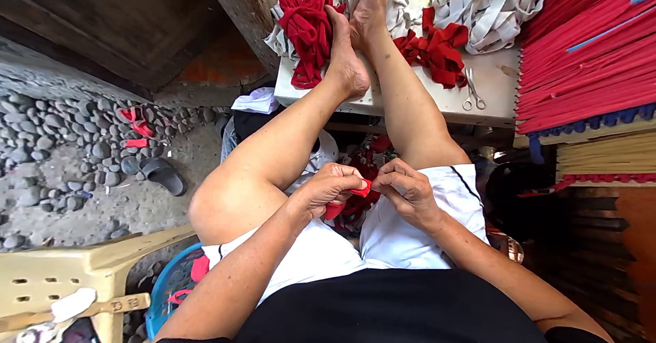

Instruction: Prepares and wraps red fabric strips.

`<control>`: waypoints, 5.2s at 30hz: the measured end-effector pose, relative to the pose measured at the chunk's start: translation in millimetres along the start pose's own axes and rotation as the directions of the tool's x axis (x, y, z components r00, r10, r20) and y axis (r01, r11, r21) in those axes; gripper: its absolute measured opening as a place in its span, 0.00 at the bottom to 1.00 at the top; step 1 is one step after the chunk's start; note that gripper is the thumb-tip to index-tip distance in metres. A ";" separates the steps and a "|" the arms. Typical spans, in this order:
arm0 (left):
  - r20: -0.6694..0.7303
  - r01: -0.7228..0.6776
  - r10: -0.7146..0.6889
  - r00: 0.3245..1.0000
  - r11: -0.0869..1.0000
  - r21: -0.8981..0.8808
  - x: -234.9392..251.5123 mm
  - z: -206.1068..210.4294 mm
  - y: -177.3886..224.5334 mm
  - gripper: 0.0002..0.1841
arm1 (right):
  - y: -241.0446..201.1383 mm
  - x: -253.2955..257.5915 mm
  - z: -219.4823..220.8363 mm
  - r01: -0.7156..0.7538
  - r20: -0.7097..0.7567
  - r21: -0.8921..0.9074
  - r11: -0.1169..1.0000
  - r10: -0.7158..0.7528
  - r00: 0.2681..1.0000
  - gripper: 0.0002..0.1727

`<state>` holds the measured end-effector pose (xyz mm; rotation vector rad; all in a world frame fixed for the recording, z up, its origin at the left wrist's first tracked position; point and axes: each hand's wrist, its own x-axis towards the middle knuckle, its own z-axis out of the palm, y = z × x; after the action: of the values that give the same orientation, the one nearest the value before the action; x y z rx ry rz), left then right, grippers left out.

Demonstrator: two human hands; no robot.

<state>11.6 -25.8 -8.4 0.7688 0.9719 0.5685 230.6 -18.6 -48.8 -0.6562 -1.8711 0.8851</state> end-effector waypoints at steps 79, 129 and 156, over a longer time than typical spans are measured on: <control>0.315 0.006 -0.012 0.949 1.000 0.021 1.5 -10.6 -4.0 0.09 | -2.7 -0.1 -2.2 -0.021 0.080 0.133 0.991 0.010 0.997 0.04; 0.201 0.085 -0.138 0.970 0.965 0.249 13.0 6.3 -20.8 0.05 | -5.6 3.4 -13.4 -0.528 0.318 0.709 0.467 0.457 0.831 0.06; 0.235 -0.413 0.345 0.909 0.830 0.375 17.9 16.7 -33.5 0.11 | -12.3 42.1 -26.1 -0.620 0.229 0.607 0.498 0.637 0.736 0.07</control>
<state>37.6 -38.5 -38.2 1.3964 0.8012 0.6392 235.6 13.3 -9.2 -0.8999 -1.1067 1.8980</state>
